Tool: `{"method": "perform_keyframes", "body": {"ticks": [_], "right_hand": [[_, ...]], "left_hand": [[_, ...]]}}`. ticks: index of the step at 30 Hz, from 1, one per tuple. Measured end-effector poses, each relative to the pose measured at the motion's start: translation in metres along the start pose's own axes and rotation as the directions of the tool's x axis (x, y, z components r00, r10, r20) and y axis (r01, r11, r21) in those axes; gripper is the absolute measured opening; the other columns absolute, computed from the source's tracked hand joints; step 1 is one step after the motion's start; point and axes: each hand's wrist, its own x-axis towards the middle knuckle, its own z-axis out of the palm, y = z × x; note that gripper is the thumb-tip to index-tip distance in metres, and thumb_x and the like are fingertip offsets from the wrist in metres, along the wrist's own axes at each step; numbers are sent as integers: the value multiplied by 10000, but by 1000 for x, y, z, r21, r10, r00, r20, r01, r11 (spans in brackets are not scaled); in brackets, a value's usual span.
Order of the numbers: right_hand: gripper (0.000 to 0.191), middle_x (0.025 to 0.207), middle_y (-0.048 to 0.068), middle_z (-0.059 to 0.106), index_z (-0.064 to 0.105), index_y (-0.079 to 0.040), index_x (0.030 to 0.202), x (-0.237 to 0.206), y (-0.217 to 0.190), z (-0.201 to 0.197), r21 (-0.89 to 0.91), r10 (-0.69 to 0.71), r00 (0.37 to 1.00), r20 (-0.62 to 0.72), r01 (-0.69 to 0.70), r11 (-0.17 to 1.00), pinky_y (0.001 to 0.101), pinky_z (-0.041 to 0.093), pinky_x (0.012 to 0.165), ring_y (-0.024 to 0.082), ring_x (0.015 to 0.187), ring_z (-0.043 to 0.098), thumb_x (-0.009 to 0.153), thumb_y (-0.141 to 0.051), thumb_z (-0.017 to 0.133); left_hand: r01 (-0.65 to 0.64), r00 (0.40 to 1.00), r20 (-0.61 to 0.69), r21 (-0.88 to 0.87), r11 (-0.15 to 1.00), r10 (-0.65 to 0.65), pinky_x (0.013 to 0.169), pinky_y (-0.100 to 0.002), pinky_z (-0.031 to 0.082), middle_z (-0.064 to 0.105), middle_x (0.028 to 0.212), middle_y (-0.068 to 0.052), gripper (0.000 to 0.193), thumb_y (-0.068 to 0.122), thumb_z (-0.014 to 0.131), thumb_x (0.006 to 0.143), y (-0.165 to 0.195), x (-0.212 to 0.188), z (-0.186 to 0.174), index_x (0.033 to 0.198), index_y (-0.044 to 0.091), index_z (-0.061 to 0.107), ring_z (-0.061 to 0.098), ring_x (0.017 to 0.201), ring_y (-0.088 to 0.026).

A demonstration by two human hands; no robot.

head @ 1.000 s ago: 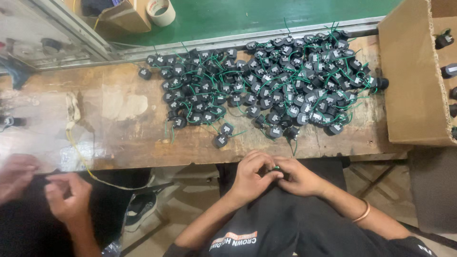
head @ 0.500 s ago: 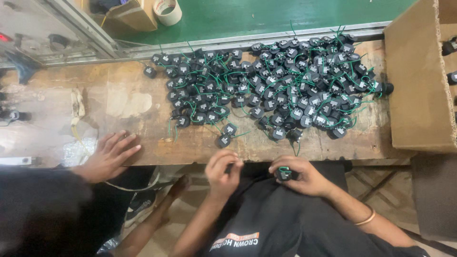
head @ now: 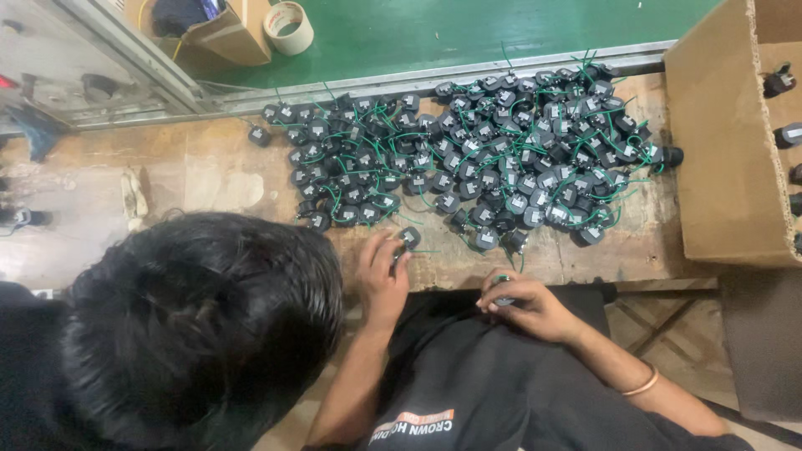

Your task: The person picks up black power adapters with green cords from a pile on the workbench, coils each cord around the adapter by hand, and places the coiled units into a cardboard box beside the bench, repeating this for many units throughout the clip.

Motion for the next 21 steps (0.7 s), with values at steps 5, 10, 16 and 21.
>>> {"method": "perform_keyframes", "body": {"ticks": [5, 10, 16, 21], "right_hand": [[162, 1082, 87, 644, 732, -30, 1102, -1, 13, 3, 44, 59, 993, -98, -55, 998, 306, 572, 792, 177, 933, 680, 948, -2, 689], [568, 1218, 98, 552, 574, -31, 1359, 2, 19, 5, -57, 59, 984, -166, -69, 996, 318, 495, 959, 199, 1097, 594, 832, -21, 786], [757, 1424, 112, 529, 445, -84, 1484, -16, 51, 10, 83, 315, 945, -93, -308, 948, 377, 457, 939, 245, 1193, 545, 828, -42, 819], [505, 1469, 170, 488, 632, -32, 1261, -27, 60, 5, -151, 8, 993, -115, -26, 988, 412, 400, 1070, 288, 1351, 479, 799, -35, 837]], "left_hand": [[220, 961, -57, -439, 871, -271, 1023, -399, 517, 618, 1393, -201, 313, -60, 766, 931, -12, -22, 12, 1192, 20, 615, 641, 1212, -278], [300, 924, 136, -836, 459, -357, 872, -313, 628, 701, 1096, -112, 606, -34, 781, 833, 26, -29, 23, 1373, 134, 563, 717, 1020, -166], [-318, 913, 68, -501, 805, 403, 932, -392, 590, 754, 1054, -77, 287, -32, 812, 811, 85, 1, 29, 1076, 61, 749, 723, 1068, -262], [-337, 858, 127, -590, 733, 497, 986, -411, 590, 746, 1120, -95, 291, -60, 766, 824, 88, 10, 19, 1098, 35, 754, 701, 1120, -297]]}}
